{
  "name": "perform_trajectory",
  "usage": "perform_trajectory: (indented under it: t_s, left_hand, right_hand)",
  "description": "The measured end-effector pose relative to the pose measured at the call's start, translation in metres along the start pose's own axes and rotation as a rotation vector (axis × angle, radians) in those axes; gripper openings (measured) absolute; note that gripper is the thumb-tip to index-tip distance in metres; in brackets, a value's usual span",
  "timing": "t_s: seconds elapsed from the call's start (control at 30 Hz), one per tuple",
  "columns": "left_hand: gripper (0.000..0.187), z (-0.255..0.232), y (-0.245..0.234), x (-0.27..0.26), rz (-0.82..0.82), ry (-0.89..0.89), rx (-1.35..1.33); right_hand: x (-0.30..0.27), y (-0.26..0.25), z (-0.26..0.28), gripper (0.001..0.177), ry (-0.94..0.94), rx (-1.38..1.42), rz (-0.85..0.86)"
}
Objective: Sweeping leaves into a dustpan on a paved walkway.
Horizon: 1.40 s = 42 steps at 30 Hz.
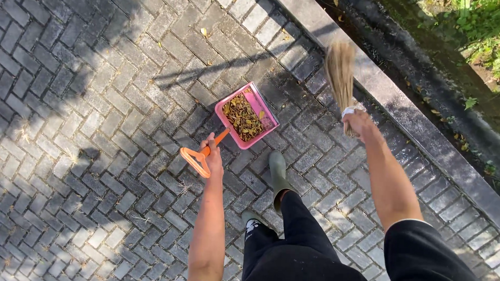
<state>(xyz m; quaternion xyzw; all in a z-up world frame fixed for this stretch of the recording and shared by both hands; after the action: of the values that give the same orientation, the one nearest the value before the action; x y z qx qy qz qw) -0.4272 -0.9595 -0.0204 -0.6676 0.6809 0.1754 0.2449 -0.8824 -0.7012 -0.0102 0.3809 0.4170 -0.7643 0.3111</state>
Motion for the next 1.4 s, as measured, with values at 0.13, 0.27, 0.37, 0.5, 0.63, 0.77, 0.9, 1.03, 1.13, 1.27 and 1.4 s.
perform_trajectory:
  t_s: [0.13, 0.27, 0.37, 0.5, 0.63, 0.77, 0.9, 1.03, 1.13, 1.27, 1.4]
  left_hand:
    - [0.022, 0.004, 0.000, 0.006, 0.033, 0.098, 0.048]
    - [0.024, 0.000, 0.010, 0.015, 0.080, 0.088, 0.130]
    - [0.020, 0.003, 0.007, 0.005, 0.107, 0.106, 0.160]
    - [0.021, 0.008, 0.013, 0.016, 0.096, 0.101, 0.127]
    - [0.024, 0.017, 0.006, 0.027, 0.114, 0.176, 0.152]
    - [0.023, 0.008, 0.012, 0.025, 0.137, 0.171, 0.209]
    - [0.022, -0.004, 0.008, 0.015, 0.177, 0.232, 0.206]
    - [0.027, 0.011, 0.008, 0.031, 0.151, 0.232, 0.213]
    - [0.020, 0.006, 0.008, 0.028, 0.154, 0.194, 0.187]
    - [0.023, -0.007, 0.009, 0.016, 0.161, 0.146, 0.255]
    - [0.024, 0.014, 0.008, 0.033, 0.157, 0.218, 0.239]
  right_hand:
    - [-0.066, 0.020, -0.030, 0.057, -0.109, -0.052, 0.066]
    - [-0.030, 0.023, -0.044, 0.070, -0.317, -0.146, -0.008]
    - [0.018, 0.035, -0.050, 0.050, -0.144, -0.315, 0.014]
    - [-0.002, 0.051, -0.063, 0.035, -0.131, -0.138, 0.081]
    - [-0.065, 0.034, -0.055, 0.036, -0.136, 0.098, 0.121]
    - [-0.047, 0.025, -0.027, 0.042, 0.021, -0.038, 0.090]
    - [-0.058, 0.032, -0.024, 0.046, 0.030, -0.153, 0.104]
    - [-0.072, 0.019, -0.031, 0.057, -0.135, -0.085, 0.065]
    - [-0.031, 0.009, -0.026, 0.053, -0.205, -0.186, 0.085]
    - [0.032, 0.015, -0.031, 0.045, -0.016, -0.180, 0.086]
    - [-0.030, 0.016, -0.027, 0.044, 0.048, 0.110, 0.206]
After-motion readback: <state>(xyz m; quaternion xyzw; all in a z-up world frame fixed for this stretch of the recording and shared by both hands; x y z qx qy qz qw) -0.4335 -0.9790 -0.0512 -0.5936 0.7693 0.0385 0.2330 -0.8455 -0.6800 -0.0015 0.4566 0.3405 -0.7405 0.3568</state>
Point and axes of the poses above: each hand's wrist, its own x-axis towards the middle knuckle, its own y-axis out of the palm, z = x × y, the point moved 1 cm from there along x, towards the middle knuckle
